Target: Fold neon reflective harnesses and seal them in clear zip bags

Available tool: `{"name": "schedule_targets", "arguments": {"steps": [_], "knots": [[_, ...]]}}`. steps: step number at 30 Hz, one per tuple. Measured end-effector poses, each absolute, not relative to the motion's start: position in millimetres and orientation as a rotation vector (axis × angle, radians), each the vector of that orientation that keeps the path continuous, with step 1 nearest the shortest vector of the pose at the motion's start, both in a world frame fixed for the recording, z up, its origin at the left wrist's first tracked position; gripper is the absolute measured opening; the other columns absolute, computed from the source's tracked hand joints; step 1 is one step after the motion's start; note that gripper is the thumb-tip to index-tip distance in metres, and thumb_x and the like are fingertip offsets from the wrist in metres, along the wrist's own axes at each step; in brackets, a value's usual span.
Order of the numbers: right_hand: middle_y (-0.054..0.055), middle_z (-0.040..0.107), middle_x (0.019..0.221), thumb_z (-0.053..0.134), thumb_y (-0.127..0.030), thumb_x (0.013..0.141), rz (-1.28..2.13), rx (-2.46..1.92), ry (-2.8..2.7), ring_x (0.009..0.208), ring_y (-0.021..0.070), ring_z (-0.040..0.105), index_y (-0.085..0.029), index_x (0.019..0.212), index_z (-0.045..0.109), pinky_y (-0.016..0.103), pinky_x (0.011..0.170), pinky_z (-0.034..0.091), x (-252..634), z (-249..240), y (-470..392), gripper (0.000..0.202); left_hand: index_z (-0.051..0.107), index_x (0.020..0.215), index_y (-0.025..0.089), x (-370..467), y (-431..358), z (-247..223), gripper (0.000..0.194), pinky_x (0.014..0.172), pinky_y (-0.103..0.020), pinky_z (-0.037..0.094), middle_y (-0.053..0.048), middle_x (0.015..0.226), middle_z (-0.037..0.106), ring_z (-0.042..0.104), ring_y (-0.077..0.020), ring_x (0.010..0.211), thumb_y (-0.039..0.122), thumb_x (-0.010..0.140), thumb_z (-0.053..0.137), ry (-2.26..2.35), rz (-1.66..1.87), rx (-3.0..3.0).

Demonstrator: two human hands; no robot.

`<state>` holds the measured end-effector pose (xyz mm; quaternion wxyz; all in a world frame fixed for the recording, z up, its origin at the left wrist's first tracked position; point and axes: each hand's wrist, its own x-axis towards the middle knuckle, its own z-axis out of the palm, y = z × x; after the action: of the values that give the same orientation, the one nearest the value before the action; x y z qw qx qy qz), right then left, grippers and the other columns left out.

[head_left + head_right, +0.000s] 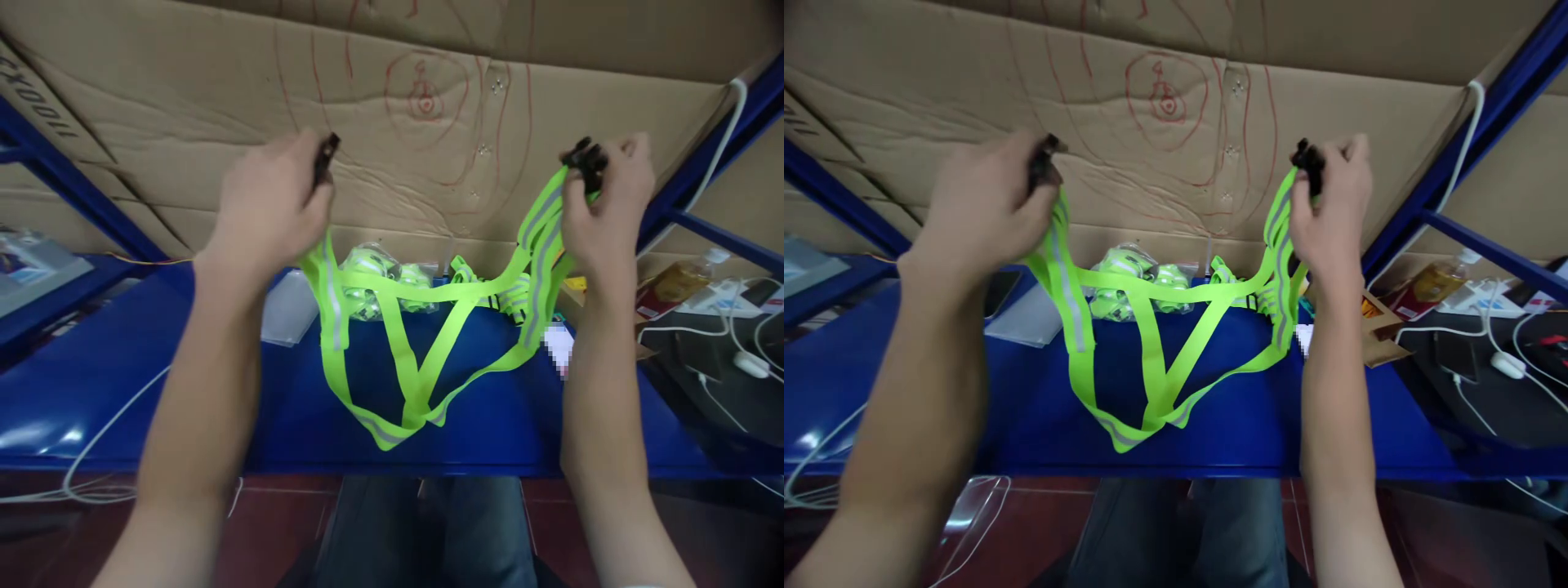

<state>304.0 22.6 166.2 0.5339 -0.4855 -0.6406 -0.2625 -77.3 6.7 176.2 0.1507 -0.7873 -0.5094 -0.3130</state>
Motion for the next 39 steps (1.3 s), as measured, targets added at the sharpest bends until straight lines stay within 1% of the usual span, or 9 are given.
{"name": "schedule_targets", "arguments": {"steps": [4,16,21,25,29,31,33,36,39], "knots": [[0.02,0.064,0.145,0.051,-0.006,0.099,-0.556,-1.095,-1.85,0.132,0.0337,0.063,-0.022,0.155,0.06,0.054,0.113,0.049,248.0,157.7,-4.3,0.059,0.061,0.139,0.01,-41.7,-22.6,173.9,0.04,0.12,-0.054,0.05,-0.022,0.141,0.065,0.058,-0.0399,0.139,0.017,0.102,0.047,-1.509,-0.634,-2.173],[0.031,0.046,0.163,0.037,-0.031,0.111,-0.46,-1.665,-2.11,0.106,0.0359,0.072,-0.02,0.178,0.027,0.056,0.093,0.058,167.0,146.4,-32.7,0.068,0.063,0.137,0.013,-6.5,-21.9,155.0,0.037,0.097,-0.048,0.06,-0.022,0.135,0.065,0.073,-0.0369,0.115,0.022,0.106,0.045,-1.508,-0.526,-2.354],[0.032,0.043,0.167,0.047,-0.029,0.109,-0.383,-1.41,-2.077,0.107,0.0365,0.074,-0.018,0.174,0.032,0.059,0.099,0.059,171.4,123.4,-17.0,0.067,0.065,0.133,0.011,1.6,-18.5,141.2,0.036,0.092,-0.047,0.061,-0.024,0.131,0.066,0.073,-0.0376,0.112,0.017,0.104,0.045,-1.401,-0.619,-2.328],[0.031,0.041,0.168,0.063,-0.024,0.099,-0.232,-1.185,-2.126,0.125,0.042,0.071,-0.02,0.174,0.03,0.06,0.108,0.058,173.8,107.8,-9.9,0.082,0.065,0.133,0.007,9.7,-9.1,123.1,0.037,0.094,-0.048,0.06,-0.026,0.123,0.069,0.07,-0.0396,0.114,0.013,0.104,0.043,-1.287,-0.741,-2.314],[0.028,0.037,0.172,0.069,-0.019,0.09,-0.098,-1.093,-2.225,0.157,0.0445,0.048,-0.018,0.177,0.02,0.061,0.123,0.049,178.1,115.7,-13.0,0.1,0.06,0.146,0.008,16.1,-1.1,117.5,0.046,0.103,-0.049,0.057,-0.024,0.125,0.069,0.066,-0.0389,0.122,0.01,0.103,0.044,-1.22,-0.842,-2.287],[0.025,0.043,0.171,0.07,-0.02,0.088,-0.035,-1.034,-2.246,0.16,0.0421,0.045,-0.016,0.174,0.029,0.061,0.127,0.046,186.4,125.7,-11.1,0.095,0.057,0.149,0.005,16.7,0.3,121.3,0.05,0.106,-0.052,0.055,-0.026,0.13,0.067,0.064,-0.0412,0.125,0.008,0.101,0.044,-1.252,-0.826,-2.279],[0.02,0.057,0.161,0.071,-0.026,0.091,0.075,-0.947,-2.224,0.151,0.0371,0.056,-0.019,0.164,0.048,0.056,0.123,0.051,198.4,135.9,-5.8,0.076,0.052,0.153,0.001,15.8,0.6,126.3,0.057,0.107,-0.055,0.054,-0.029,0.136,0.063,0.062,-0.0438,0.128,0.005,0.097,0.045,-1.286,-0.767,-2.267],[0.012,0.076,0.125,0.074,-0.04,0.096,0.259,-0.9,-2.135,0.115,0.0293,0.073,-0.021,0.127,0.073,0.048,0.101,0.062,216.9,145.1,2.9,0.036,0.044,0.161,0.004,12.8,1.4,130.4,0.068,0.112,-0.055,0.051,-0.027,0.142,0.06,0.058,-0.0448,0.136,0.003,0.094,0.049,-1.251,-0.793,-2.296],[0.004,0.072,0.089,0.081,-0.056,0.092,0.42,-0.856,-2.094,0.085,0.0217,0.068,-0.022,0.092,0.072,0.039,0.08,0.061,229.0,145.1,8.2,0.036,0.041,0.166,0.012,7.4,3.3,131.5,0.072,0.118,-0.057,0.047,-0.025,0.147,0.057,0.053,-0.0444,0.143,0.012,0.096,0.059,-1.115,-0.919,-2.446]]}}
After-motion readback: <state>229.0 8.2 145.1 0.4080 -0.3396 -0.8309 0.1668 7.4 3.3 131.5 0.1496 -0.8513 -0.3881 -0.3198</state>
